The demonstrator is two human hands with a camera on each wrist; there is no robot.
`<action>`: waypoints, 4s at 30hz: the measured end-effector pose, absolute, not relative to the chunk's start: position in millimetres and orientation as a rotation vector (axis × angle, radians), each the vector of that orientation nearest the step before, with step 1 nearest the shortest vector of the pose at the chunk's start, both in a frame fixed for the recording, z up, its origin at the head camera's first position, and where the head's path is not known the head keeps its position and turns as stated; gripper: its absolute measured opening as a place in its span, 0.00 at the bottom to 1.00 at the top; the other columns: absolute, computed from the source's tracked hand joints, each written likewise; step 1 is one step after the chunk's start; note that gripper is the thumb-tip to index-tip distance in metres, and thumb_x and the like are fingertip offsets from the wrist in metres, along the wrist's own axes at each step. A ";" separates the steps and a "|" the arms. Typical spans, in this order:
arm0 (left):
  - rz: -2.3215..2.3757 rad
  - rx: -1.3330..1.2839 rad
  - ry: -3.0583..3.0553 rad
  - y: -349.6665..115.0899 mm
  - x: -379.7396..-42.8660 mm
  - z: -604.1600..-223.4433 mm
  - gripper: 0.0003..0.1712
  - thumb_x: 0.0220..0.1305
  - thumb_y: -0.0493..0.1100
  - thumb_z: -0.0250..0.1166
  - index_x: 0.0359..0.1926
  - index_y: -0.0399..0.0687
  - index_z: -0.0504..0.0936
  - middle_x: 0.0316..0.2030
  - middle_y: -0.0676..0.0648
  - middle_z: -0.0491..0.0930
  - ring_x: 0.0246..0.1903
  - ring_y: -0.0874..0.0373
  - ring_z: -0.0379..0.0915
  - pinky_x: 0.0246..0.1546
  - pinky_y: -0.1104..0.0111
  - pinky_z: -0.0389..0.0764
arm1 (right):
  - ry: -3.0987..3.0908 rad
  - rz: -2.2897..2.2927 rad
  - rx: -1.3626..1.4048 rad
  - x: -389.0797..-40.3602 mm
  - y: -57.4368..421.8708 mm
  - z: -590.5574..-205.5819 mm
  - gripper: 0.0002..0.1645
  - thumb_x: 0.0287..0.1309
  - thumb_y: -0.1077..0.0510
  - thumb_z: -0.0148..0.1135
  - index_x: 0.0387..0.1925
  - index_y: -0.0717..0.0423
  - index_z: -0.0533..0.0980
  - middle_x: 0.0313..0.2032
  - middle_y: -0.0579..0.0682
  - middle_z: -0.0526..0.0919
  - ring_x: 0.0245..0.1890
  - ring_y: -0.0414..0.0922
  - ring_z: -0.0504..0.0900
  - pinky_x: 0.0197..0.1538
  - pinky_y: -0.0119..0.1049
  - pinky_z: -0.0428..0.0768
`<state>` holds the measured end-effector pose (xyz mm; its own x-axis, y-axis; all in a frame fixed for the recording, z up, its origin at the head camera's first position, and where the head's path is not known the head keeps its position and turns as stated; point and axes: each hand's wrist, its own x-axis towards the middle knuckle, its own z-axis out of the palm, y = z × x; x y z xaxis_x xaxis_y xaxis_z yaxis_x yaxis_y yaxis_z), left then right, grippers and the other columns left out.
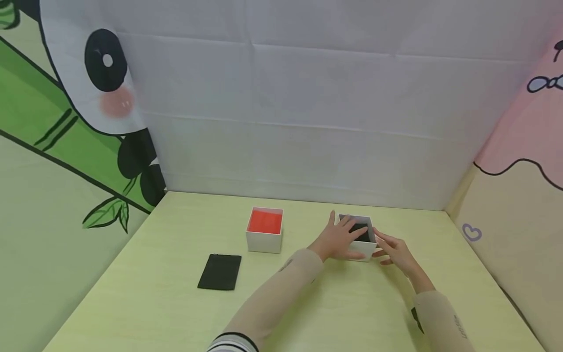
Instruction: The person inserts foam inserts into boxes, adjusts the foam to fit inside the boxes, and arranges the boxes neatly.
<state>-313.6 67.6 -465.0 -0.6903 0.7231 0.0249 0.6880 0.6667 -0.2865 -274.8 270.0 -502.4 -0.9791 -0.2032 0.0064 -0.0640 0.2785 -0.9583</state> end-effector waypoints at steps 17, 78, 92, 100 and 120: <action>0.271 -1.146 -2.746 43.0 -282.5 -454.0 0.44 0.51 0.79 0.33 0.68 0.74 0.41 0.68 0.52 0.40 0.66 0.48 0.32 0.58 0.44 0.39 | 2.430 -1.798 -0.237 -275.1 269.7 -504.2 0.30 0.65 0.51 0.45 0.63 0.61 0.55 0.43 0.68 0.75 0.37 0.63 0.77 0.33 0.51 0.77; -0.461 -0.928 -2.785 -117.6 -208.2 -446.4 0.35 0.59 0.64 0.51 0.61 0.49 0.67 0.60 0.44 0.62 0.60 0.52 0.55 0.57 0.55 0.57 | 2.422 -1.793 -0.210 -275.6 269.4 -506.2 0.30 0.65 0.52 0.46 0.64 0.61 0.54 0.41 0.63 0.76 0.37 0.59 0.79 0.33 0.47 0.78; -0.468 -0.875 -2.745 -153.2 -204.2 -458.0 0.31 0.59 0.59 0.55 0.56 0.44 0.72 0.54 0.42 0.69 0.54 0.50 0.63 0.50 0.52 0.64 | 2.425 -1.791 -0.230 -275.2 269.0 -503.1 0.31 0.65 0.51 0.46 0.63 0.62 0.54 0.40 0.61 0.78 0.36 0.59 0.79 0.33 0.47 0.78; -0.345 -0.778 -2.832 -181.0 -201.6 -459.7 0.31 0.59 0.58 0.56 0.56 0.42 0.72 0.54 0.40 0.69 0.55 0.43 0.61 0.50 0.50 0.62 | 2.427 -1.786 -0.250 -275.1 270.4 -502.9 0.31 0.65 0.52 0.46 0.63 0.63 0.53 0.39 0.60 0.78 0.35 0.57 0.80 0.33 0.46 0.78; -0.183 -0.654 -3.058 -231.5 -210.6 -465.4 0.27 0.52 0.48 0.66 0.54 0.45 0.75 0.55 0.37 0.67 0.56 0.43 0.60 0.47 0.47 0.64 | 2.428 -1.781 -0.217 -272.8 268.8 -501.5 0.30 0.65 0.53 0.46 0.63 0.62 0.53 0.41 0.64 0.77 0.35 0.56 0.80 0.33 0.46 0.78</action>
<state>-210.6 -231.5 -465.4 -0.9129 0.4069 0.0332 0.4080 0.9061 0.1121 -272.8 268.8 -501.5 -0.9822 -0.1875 -0.0136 -0.0434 0.2966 -0.9540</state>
